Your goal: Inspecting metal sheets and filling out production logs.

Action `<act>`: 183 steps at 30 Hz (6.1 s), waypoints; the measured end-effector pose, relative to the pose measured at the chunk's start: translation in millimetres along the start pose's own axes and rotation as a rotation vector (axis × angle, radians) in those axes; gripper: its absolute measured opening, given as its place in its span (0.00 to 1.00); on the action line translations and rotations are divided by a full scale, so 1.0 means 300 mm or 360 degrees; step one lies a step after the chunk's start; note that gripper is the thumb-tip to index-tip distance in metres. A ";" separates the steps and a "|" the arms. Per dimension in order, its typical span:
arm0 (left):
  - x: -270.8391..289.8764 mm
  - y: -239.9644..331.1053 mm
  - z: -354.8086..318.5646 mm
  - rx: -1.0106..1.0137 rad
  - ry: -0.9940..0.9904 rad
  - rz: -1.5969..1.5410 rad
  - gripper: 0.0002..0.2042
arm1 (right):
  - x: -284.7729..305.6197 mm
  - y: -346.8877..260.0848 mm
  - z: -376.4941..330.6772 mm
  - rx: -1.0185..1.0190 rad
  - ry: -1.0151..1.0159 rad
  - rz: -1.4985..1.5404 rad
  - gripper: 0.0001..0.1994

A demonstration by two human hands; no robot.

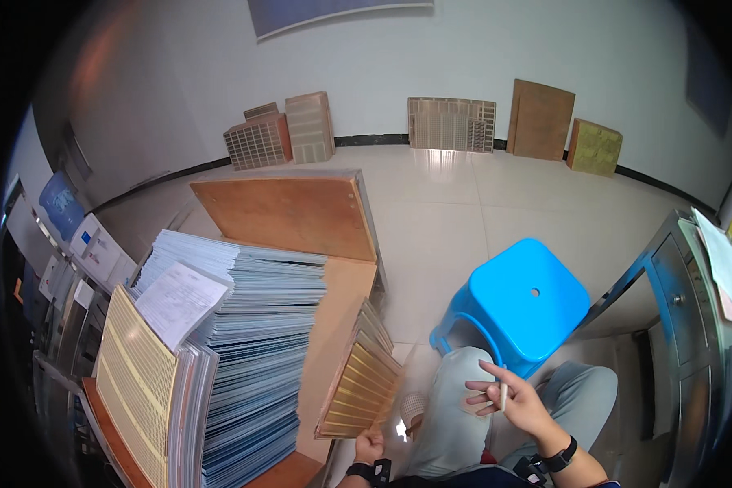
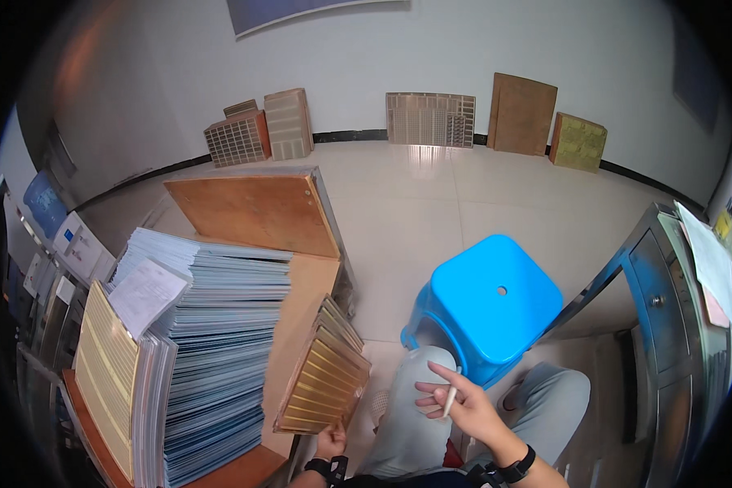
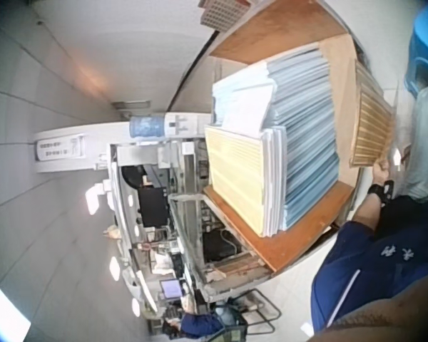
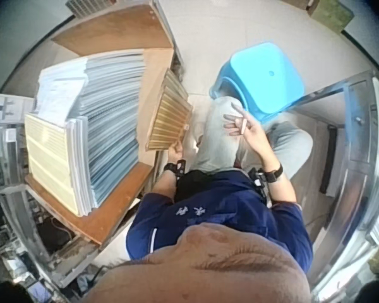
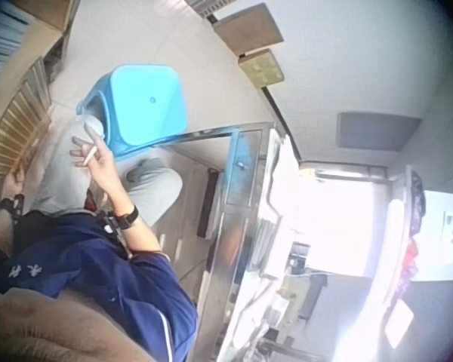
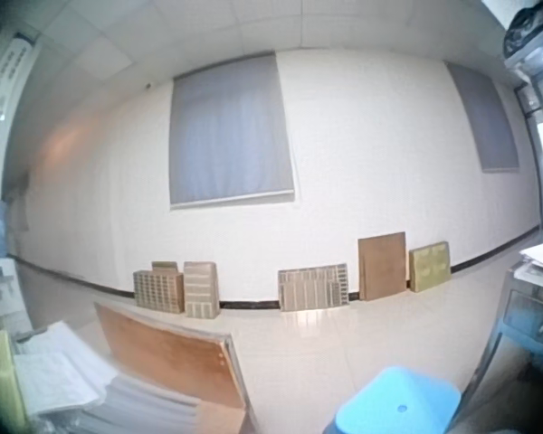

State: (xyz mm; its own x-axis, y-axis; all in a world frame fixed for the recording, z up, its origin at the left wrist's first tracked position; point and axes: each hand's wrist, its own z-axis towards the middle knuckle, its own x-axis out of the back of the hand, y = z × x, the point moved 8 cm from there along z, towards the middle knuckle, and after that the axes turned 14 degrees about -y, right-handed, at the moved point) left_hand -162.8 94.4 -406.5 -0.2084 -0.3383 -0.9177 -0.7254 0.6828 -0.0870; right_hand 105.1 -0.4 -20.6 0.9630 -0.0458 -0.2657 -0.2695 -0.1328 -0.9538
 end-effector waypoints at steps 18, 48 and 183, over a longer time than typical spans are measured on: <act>-0.942 -0.046 -0.126 0.0194 -0.0296 0.3045 0.15 | 0.134 0.131 -0.091 -0.0136 0.0325 0.0022 0.20; -0.938 -0.137 -0.115 -0.0166 -0.0219 0.3870 0.13 | -0.291 0.285 0.422 0.0580 -0.0550 -0.2754 0.16; -0.580 -0.093 0.006 0.0145 0.0105 0.1898 0.33 | 0.173 0.219 0.607 -0.0008 -0.0332 -0.2141 0.11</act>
State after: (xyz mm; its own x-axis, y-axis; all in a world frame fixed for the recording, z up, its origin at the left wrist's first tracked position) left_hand -105.2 135.3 -245.2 -0.7533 0.5081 -0.4176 -0.0040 0.6314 0.7754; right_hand 138.8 168.8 -122.7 0.4619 0.2700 0.8448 0.8711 0.0409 -0.4893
